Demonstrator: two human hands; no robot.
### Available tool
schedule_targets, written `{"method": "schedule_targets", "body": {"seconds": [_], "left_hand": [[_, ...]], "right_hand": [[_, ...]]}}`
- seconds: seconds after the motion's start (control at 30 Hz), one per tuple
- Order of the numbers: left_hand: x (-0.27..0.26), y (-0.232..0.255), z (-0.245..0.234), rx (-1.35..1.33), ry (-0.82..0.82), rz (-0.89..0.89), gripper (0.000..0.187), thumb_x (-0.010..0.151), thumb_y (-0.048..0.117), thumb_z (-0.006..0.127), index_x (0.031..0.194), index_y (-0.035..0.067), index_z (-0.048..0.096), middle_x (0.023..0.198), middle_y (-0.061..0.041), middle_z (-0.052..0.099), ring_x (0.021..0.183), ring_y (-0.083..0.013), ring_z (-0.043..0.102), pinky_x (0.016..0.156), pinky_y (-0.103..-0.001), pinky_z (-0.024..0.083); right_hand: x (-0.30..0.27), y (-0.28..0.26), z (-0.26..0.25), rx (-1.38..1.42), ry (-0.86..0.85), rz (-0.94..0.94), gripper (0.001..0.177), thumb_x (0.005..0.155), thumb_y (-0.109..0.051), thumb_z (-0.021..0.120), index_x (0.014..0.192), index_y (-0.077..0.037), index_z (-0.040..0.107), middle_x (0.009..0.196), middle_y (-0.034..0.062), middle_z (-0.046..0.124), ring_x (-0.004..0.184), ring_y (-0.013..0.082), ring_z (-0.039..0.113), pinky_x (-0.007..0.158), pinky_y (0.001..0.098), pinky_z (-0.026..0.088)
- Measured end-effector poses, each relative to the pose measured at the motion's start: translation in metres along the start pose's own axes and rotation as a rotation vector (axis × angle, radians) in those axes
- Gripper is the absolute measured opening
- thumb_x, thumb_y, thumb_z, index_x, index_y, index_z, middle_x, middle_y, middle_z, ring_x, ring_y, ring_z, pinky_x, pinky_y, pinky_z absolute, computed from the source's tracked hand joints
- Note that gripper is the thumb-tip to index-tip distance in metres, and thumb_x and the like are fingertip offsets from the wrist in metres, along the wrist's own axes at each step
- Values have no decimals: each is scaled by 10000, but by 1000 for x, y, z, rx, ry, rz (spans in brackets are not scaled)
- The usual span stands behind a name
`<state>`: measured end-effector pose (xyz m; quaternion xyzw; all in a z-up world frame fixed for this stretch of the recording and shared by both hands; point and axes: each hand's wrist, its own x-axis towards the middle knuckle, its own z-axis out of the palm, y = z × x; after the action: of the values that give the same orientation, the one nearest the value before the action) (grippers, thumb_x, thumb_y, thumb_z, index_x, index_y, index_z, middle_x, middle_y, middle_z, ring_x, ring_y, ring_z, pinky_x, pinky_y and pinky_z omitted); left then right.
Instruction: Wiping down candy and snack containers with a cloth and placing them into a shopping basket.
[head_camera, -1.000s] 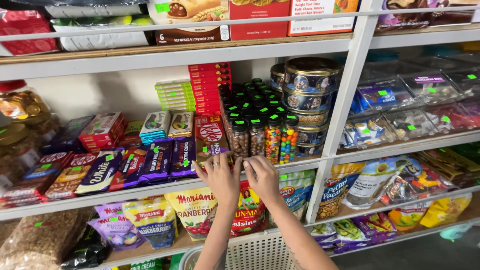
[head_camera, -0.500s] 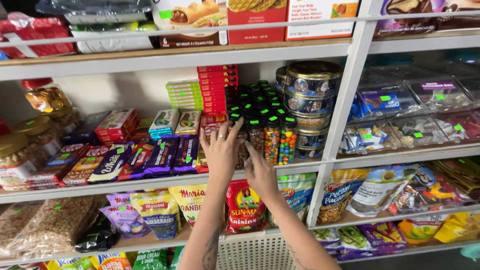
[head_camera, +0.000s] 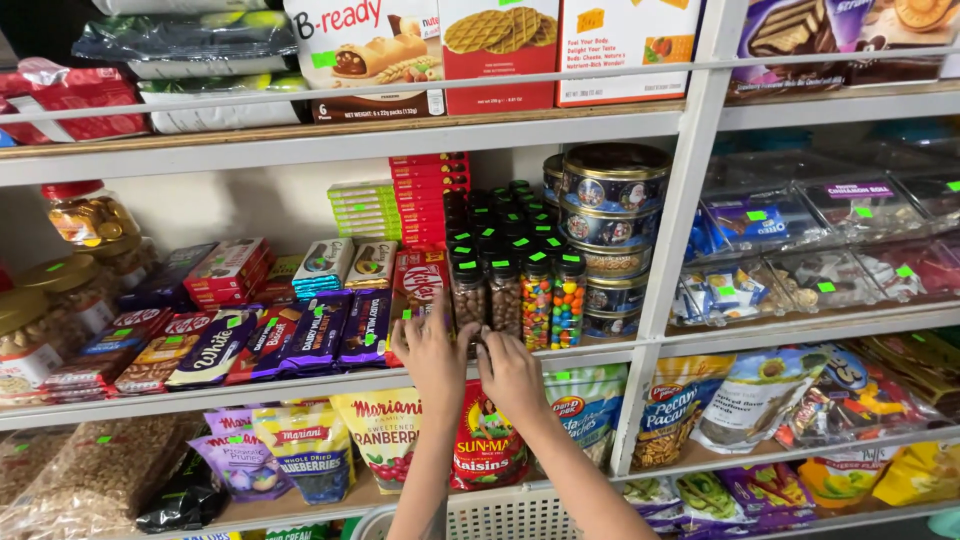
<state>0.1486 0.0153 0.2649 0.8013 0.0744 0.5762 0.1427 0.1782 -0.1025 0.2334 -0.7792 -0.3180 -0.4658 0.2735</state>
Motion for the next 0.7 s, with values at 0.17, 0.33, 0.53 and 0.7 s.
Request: {"method": "schedule_targets", "body": {"seconds": [0.17,0.33,0.53,0.7], "left_hand": [[-13,-12,15,218,-19,31,521,819,645,688,1206,297,698,658,24,728,1122,-163,636,1175,-537,224],[-13,-11,16,212,16,57,534,811,642,697,1210,288,691,757,13,756,1092,-177,638,1176,-541,254],[-10,3,3,42,20,-3,757,835,501,759,1489,239,482,1106,-81,684,1159,-279,546,1128,-528,320],[4,37,-19,24,73,130,787,806,316,822,1510,239,480,1263,-62,565,1202,-242,432,1160,-450,286]], "right_hand": [[4,-12,-11,-75,-11,-18,167,968,-180,657,1071,-55,698,848,77,721,834,205,731,613,267,616],[7,-11,-18,51,-50,30,166,967,-83,643,1097,-2,704,912,138,736,903,271,735,681,330,625],[21,-11,-39,318,-60,158,215,950,13,585,1138,-12,687,989,158,705,1003,290,688,832,351,599],[65,-10,-69,103,58,93,468,917,9,626,1372,-89,573,1112,134,581,1031,304,611,596,292,581]]}}
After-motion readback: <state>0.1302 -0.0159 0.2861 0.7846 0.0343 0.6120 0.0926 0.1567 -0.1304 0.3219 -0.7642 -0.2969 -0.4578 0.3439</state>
